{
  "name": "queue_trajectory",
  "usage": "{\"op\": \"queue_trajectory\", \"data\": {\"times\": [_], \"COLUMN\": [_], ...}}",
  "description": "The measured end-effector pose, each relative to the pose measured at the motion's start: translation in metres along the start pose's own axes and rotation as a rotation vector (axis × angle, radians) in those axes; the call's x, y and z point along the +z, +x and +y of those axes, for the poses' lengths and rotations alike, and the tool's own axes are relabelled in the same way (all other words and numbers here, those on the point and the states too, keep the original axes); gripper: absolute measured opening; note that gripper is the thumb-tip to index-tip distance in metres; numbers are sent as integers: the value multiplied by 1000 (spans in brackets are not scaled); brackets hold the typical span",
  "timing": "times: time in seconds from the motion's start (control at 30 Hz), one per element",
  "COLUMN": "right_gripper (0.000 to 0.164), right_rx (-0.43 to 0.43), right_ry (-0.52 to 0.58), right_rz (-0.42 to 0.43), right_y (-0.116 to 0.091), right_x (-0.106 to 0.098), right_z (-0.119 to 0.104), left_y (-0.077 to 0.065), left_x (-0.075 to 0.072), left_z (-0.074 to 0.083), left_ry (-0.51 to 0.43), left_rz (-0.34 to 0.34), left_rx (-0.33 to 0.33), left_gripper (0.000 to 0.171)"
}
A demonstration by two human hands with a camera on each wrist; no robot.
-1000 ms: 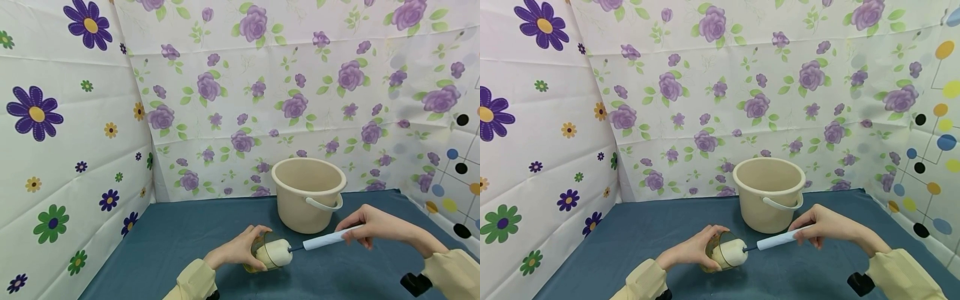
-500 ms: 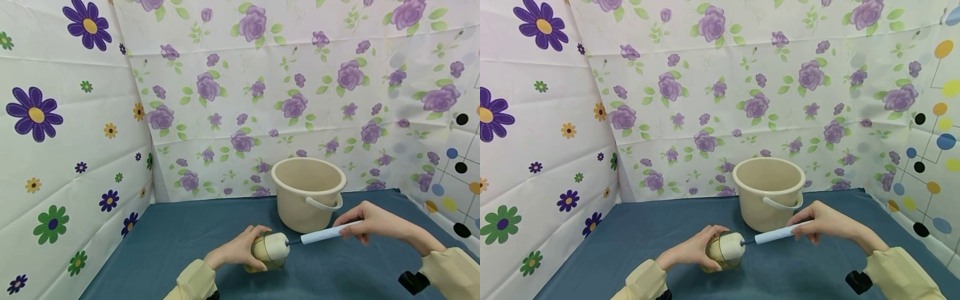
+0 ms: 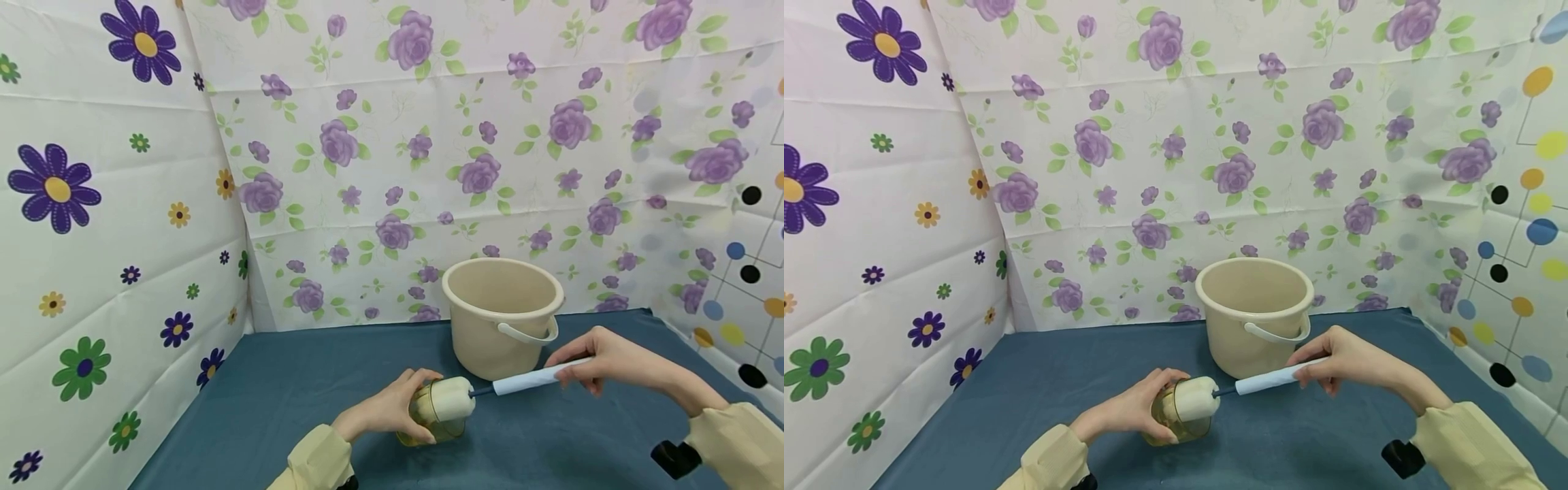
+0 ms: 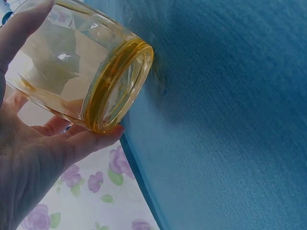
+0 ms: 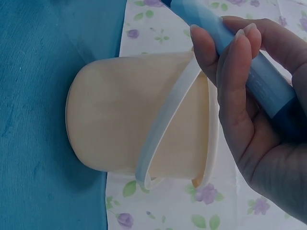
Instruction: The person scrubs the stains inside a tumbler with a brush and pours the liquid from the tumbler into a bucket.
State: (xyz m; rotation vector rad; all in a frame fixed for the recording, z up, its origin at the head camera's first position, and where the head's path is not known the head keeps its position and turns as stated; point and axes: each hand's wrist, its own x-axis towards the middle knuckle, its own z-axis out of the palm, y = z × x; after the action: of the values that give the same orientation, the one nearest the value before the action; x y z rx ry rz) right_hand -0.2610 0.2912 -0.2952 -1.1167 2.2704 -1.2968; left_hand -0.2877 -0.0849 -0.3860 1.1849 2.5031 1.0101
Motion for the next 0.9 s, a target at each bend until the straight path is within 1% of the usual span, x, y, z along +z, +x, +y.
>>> {"op": "queue_trajectory", "data": {"times": [0.2, 0.43, 0.7, 0.9], "right_gripper": [22, 21, 20, 20], "right_rx": [7, 33, 38, 38], "right_ry": [-4, -22, -25, -16], "right_rz": [-5, -10, -20, -39], "right_y": [-3, -6, -6, -8], "right_x": [-2, -3, -4, -3], "right_z": [0, 0, 0, 0], "left_y": [0, 0, 0, 1], "left_x": [1, 1, 0, 0], "left_z": [0, 1, 1, 2], "left_ry": [2, -23, -41, -26], "left_rz": [5, -7, -14, -13], "left_rx": [1, -7, -22, -18], "left_gripper": [76, 77, 77, 76]}}
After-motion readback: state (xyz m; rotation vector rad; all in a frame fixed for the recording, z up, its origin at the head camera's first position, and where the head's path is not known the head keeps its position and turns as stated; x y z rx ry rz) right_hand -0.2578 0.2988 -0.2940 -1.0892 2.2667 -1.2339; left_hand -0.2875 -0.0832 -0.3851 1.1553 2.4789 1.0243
